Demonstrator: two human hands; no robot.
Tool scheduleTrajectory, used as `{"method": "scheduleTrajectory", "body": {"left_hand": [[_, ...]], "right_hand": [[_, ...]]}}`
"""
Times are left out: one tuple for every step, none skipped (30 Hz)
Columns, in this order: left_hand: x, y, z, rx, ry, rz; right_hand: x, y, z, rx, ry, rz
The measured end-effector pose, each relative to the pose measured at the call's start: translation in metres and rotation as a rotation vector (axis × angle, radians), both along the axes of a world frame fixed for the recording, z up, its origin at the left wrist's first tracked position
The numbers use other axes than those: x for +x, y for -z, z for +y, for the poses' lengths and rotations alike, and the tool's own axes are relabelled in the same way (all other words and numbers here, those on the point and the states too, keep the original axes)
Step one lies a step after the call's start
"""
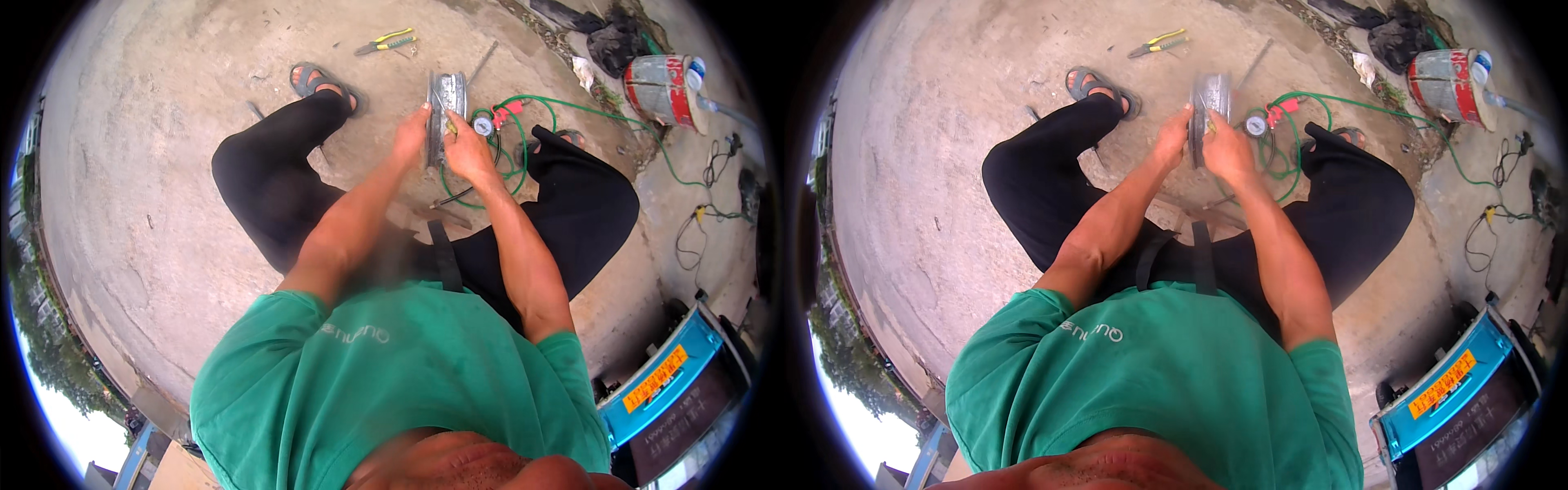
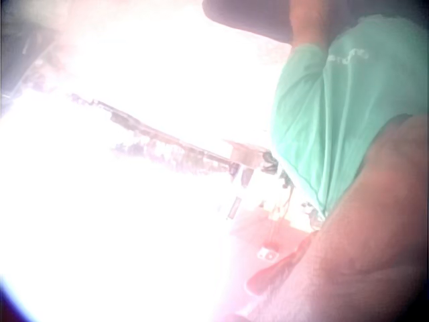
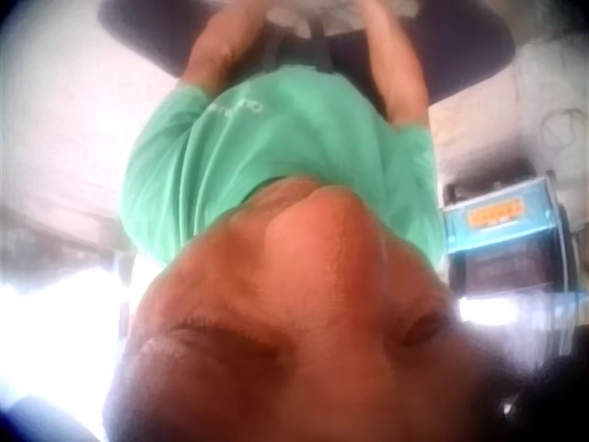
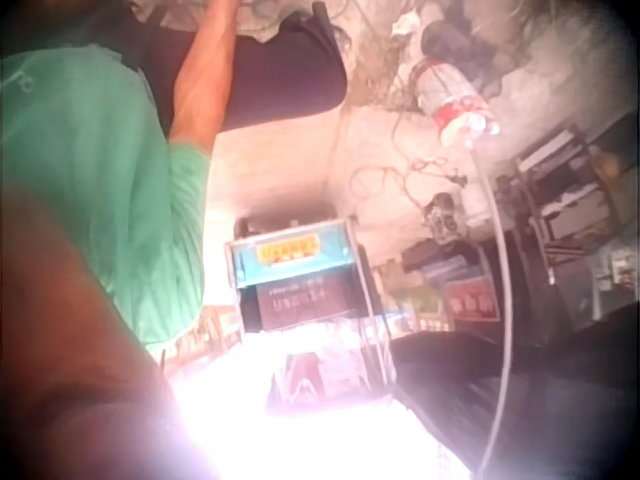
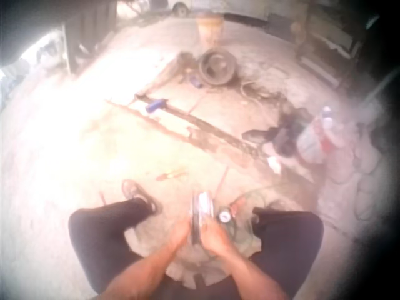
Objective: The person is repairing a wheel rim by scraping its surface with a screwdriver and then inserting a metal valve into the rim hole.
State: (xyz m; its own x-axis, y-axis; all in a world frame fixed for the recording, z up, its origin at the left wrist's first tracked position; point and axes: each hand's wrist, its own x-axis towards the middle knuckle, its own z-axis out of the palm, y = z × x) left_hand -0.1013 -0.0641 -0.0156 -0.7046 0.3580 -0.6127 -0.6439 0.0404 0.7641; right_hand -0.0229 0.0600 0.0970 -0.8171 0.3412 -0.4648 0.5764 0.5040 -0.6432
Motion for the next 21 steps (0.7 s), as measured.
{"method": "scheduleTrajectory", "body": {"left_hand": [[-0.006,0.002,0.003,0.021,-0.024,-0.034],[-0.008,0.003,0.006,0.042,-0.047,-0.067],[-0.008,0.005,0.009,0.061,-0.055,-0.075],[-0.009,0.003,0.013,0.08,-0.057,-0.082],[-0.009,0.001,0.017,0.098,-0.06,-0.089],[-0.008,-0.001,0.02,0.083,-0.061,-0.067],[-0.007,-0.004,0.022,0.065,-0.062,-0.043],[-0.006,-0.007,0.023,0.046,-0.064,-0.018],[-0.008,-0.001,0.025,0.041,-0.095,0.021],[-0.009,0.005,0.025,0.034,-0.131,0.06],[-0.011,0.01,0.025,0.027,-0.169,0.099],[-0.015,0.016,0.023,0.057,-0.216,0.042],[-0.017,0.012,0.024,0.095,-0.253,-0.025],[-0.02,0.007,0.022,0.125,-0.296,-0.089],[-0.023,0.002,0.022,0.121,-0.277,-0.098],[-0.029,-0.002,0.018,0.109,-0.261,-0.101],[-0.033,-0.004,0.014,0.098,-0.246,-0.103],[-0.034,-0.004,0.013,0.092,-0.246,-0.076],[-0.036,-0.002,0.013,0.085,-0.244,-0.047],[-0.037,-0.002,0.013,0.078,-0.242,-0.017],[-0.036,0.001,0.009,0.026,-0.236,0.011]], "right_hand": [[0.007,-0.007,-0.001,0.01,-0.025,-0.002],[0.012,-0.012,-0.002,0.019,-0.049,-0.003],[0.016,-0.014,-0.004,0.028,-0.052,0.003],[0.02,-0.014,-0.006,0.036,-0.05,0.009],[0.023,-0.013,-0.007,0.045,-0.048,0.015],[0.027,-0.011,-0.006,0.064,-0.041,0.035],[0.029,-0.011,-0.008,0.068,-0.044,0.04],[0.032,-0.011,-0.01,0.071,-0.048,0.046],[0.036,-0.012,-0.013,0.074,-0.052,0.051],[0.04,-0.015,-0.016,0.051,-0.056,0.044],[0.045,-0.02,-0.02,0.027,-0.061,0.036],[0.05,-0.024,-0.024,0.002,-0.067,0.029],[0.058,-0.026,-0.026,-0.008,-0.061,0.028],[0.066,-0.027,-0.03,-0.026,-0.06,0.029],[0.073,-0.029,-0.033,-0.044,-0.06,0.03],[0.076,-0.034,-0.037,-0.073,-0.062,0.033],[0.08,-0.035,-0.04,-0.09,-0.061,0.048],[0.083,-0.036,-0.041,-0.106,-0.06,0.062],[0.084,-0.037,-0.042,-0.123,-0.057,0.079],[0.085,-0.037,-0.044,-0.129,-0.066,0.085],[0.085,-0.035,-0.046,-0.135,-0.075,0.092]]}}
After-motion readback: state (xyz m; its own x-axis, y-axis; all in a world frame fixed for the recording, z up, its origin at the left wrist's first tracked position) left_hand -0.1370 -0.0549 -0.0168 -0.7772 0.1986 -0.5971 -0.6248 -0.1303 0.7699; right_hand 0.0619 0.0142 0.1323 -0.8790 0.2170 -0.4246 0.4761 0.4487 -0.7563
